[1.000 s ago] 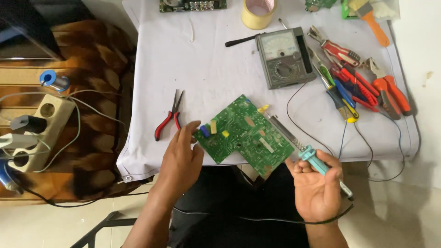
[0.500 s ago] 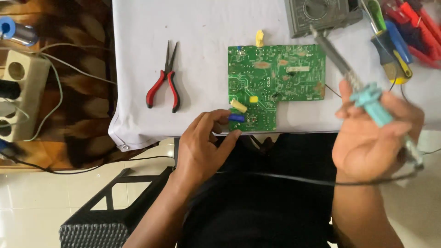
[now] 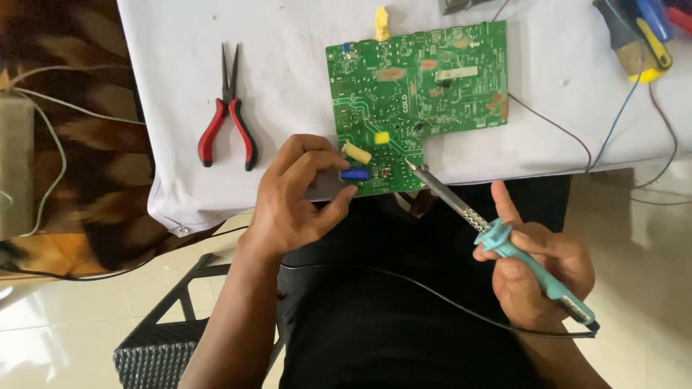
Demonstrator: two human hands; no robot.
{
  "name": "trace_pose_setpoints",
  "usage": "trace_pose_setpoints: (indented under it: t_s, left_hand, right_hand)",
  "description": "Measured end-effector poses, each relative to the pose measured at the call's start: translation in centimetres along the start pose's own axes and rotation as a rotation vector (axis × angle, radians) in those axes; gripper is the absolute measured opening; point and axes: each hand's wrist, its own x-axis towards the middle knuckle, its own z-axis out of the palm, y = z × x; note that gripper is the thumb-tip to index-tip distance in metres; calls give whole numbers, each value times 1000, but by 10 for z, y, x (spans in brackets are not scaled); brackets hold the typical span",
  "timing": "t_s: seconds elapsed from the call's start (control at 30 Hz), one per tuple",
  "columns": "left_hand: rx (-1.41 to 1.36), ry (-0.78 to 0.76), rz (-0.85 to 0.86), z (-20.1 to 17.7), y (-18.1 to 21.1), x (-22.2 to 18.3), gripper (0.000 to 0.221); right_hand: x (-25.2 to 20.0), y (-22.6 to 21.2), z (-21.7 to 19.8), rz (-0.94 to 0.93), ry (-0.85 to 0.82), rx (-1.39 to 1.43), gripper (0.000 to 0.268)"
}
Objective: Soldering and desoldering electronic components on a printed circuit board at a repair bench
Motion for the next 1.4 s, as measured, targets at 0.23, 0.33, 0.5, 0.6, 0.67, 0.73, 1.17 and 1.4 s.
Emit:
trace_pose_setpoints:
  t_s: [0.23,0.33,0.5,0.6,0.67,0.73,1.17,1.4]
  left_hand:
    - [40,97,-39,13,10,2,18]
    - [53,93,-45,15,11,1,17]
    - [-6,-35,15,3,4,2,19]
    - [-31,-51,-8,1,2,1,19]
    - [-31,-37,-20,2,-1,0,19]
    - [-27,-33,-2,3,0,1,19]
    - [24,-49,7,4,-3,-1,24]
    - [27,-40,4,5,-4,-2,25]
  right_hand:
    - [5,1,8,-98,52,-80,8]
    - [3,-6,9,-121,40,-182,10]
    - [-11,-14,6,-130,-45,-285,13]
    - [-20,-9,7,-126,-20,-329,16]
    - [-24,-6,7,-90,-39,-308,14]
    - [-20,-6,8,-86,-49,-299,17]
    - [-12,-9,14,-68,-86,-298,20]
    - [-5,-15,17,-67,-129,-265,20]
